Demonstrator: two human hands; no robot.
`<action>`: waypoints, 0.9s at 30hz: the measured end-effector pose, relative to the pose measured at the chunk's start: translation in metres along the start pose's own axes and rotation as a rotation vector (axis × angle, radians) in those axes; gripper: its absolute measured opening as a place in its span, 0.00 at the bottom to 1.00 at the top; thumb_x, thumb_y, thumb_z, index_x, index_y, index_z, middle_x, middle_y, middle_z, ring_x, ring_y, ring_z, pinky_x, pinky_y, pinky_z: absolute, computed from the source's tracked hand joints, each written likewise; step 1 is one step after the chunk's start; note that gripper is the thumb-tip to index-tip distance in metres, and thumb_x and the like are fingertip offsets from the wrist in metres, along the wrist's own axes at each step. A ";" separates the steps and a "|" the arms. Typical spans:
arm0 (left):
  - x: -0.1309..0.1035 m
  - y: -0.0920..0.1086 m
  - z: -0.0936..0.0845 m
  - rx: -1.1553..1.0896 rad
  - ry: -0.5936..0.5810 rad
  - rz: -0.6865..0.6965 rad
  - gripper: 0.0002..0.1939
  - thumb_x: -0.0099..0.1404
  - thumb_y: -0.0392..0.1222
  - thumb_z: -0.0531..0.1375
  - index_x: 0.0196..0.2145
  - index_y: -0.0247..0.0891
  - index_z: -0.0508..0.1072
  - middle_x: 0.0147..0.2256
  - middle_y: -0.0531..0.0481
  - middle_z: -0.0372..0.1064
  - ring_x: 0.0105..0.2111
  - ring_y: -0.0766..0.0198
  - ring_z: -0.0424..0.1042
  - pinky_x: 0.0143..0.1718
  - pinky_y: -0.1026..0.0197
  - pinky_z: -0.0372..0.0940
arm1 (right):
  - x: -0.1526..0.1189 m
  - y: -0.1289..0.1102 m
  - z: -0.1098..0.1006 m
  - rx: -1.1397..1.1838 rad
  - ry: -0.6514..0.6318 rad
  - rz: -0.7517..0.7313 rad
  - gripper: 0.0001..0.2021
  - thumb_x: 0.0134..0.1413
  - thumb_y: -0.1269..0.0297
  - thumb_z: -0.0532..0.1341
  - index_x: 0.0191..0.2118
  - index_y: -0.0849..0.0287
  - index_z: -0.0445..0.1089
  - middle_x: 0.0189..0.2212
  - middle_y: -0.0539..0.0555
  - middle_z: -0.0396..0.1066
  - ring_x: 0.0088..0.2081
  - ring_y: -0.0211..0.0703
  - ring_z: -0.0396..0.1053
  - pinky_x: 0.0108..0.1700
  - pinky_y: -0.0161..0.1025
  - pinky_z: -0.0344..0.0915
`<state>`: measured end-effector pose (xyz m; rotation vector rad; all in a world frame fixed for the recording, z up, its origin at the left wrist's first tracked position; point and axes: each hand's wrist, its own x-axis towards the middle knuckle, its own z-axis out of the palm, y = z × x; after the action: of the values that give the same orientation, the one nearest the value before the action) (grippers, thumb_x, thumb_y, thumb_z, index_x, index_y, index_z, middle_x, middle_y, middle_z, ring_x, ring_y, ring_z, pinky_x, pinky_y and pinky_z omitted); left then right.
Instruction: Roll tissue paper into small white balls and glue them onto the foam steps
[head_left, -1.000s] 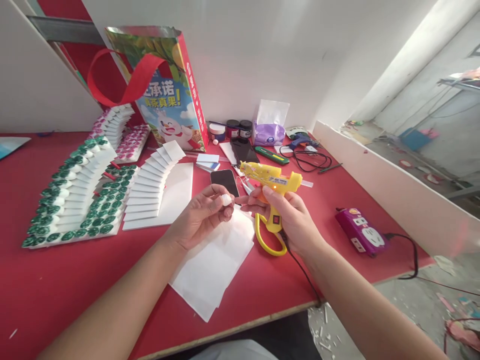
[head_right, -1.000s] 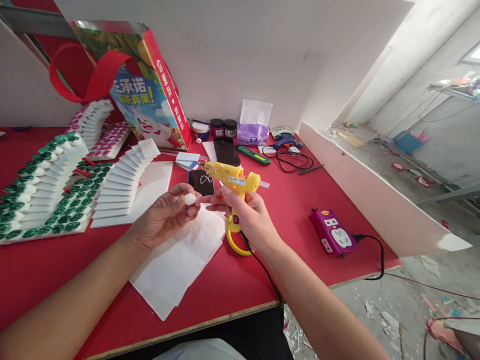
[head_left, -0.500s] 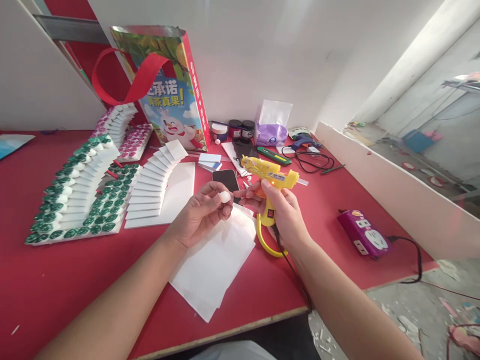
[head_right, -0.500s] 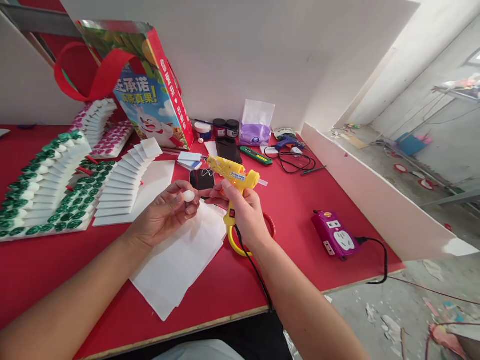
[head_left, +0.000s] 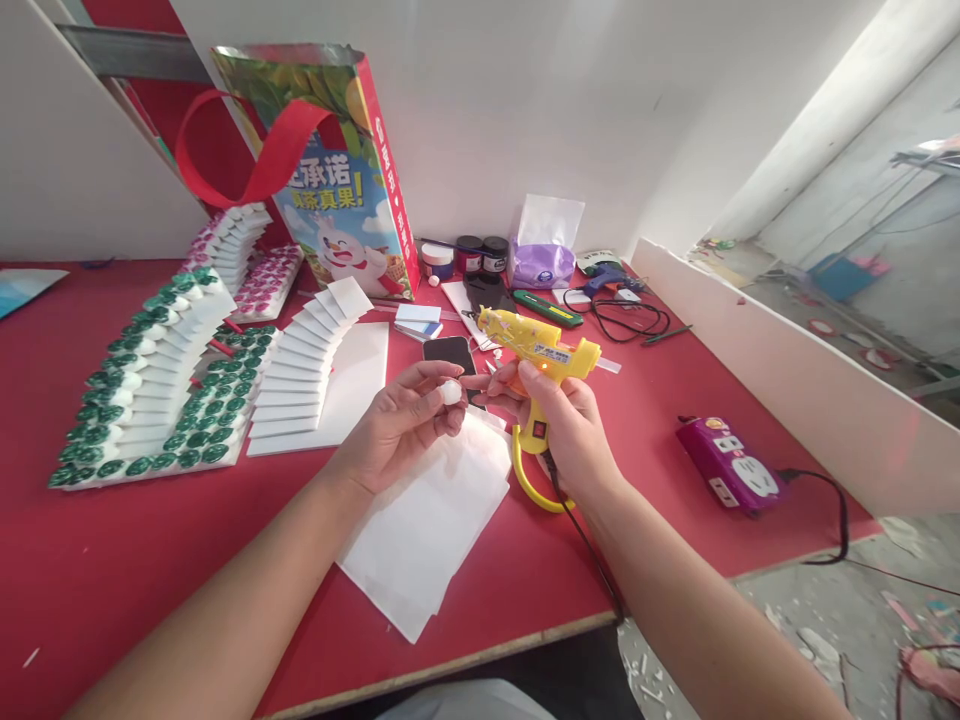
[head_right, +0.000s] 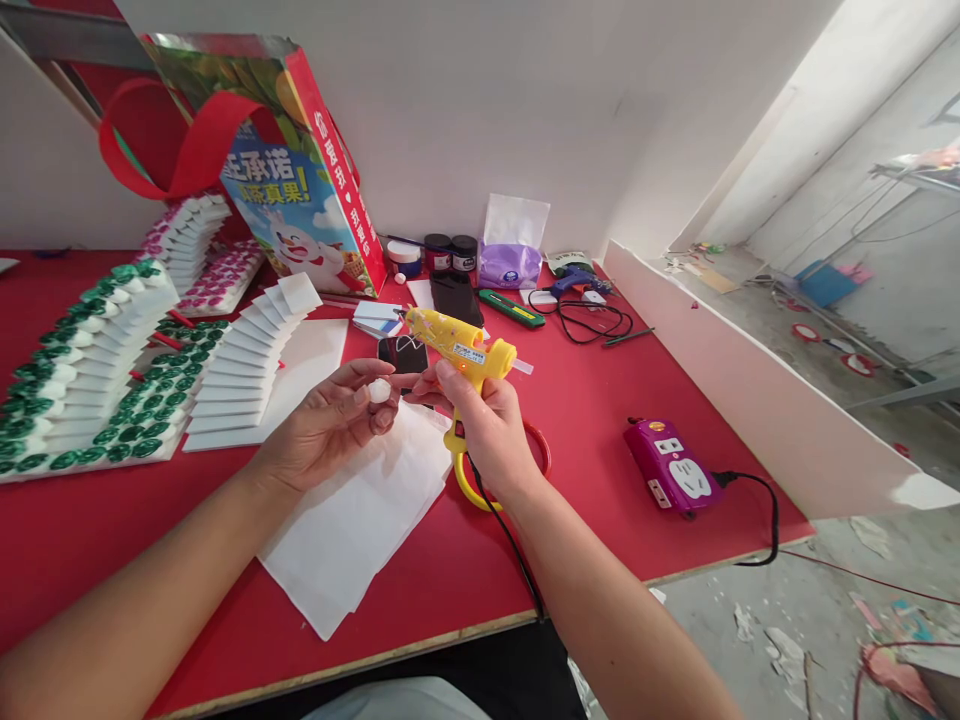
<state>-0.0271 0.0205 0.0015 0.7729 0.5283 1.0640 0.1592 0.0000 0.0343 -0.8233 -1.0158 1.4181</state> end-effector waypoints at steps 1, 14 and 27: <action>0.000 0.000 0.000 0.002 0.001 0.004 0.15 0.58 0.39 0.73 0.44 0.40 0.82 0.36 0.47 0.76 0.31 0.68 0.71 0.34 0.65 0.68 | 0.000 0.000 0.000 -0.026 -0.004 -0.012 0.14 0.57 0.50 0.68 0.33 0.56 0.74 0.32 0.54 0.76 0.44 0.51 0.77 0.48 0.46 0.74; -0.003 -0.001 0.006 0.113 0.013 -0.013 0.17 0.58 0.42 0.73 0.45 0.38 0.80 0.33 0.49 0.74 0.29 0.67 0.70 0.32 0.63 0.66 | -0.007 -0.005 -0.002 -0.361 -0.098 -0.229 0.15 0.63 0.49 0.63 0.33 0.55 0.74 0.33 0.55 0.76 0.40 0.50 0.74 0.46 0.48 0.72; -0.001 -0.002 0.005 0.107 0.061 -0.004 0.14 0.60 0.38 0.72 0.44 0.39 0.78 0.34 0.50 0.75 0.28 0.68 0.72 0.32 0.64 0.67 | -0.009 0.007 -0.010 -0.600 -0.097 -0.327 0.12 0.66 0.52 0.60 0.37 0.54 0.74 0.37 0.59 0.74 0.40 0.52 0.73 0.46 0.50 0.71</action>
<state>-0.0229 0.0175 0.0031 0.8347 0.6427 1.0646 0.1671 -0.0071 0.0235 -0.9626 -1.6091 0.8833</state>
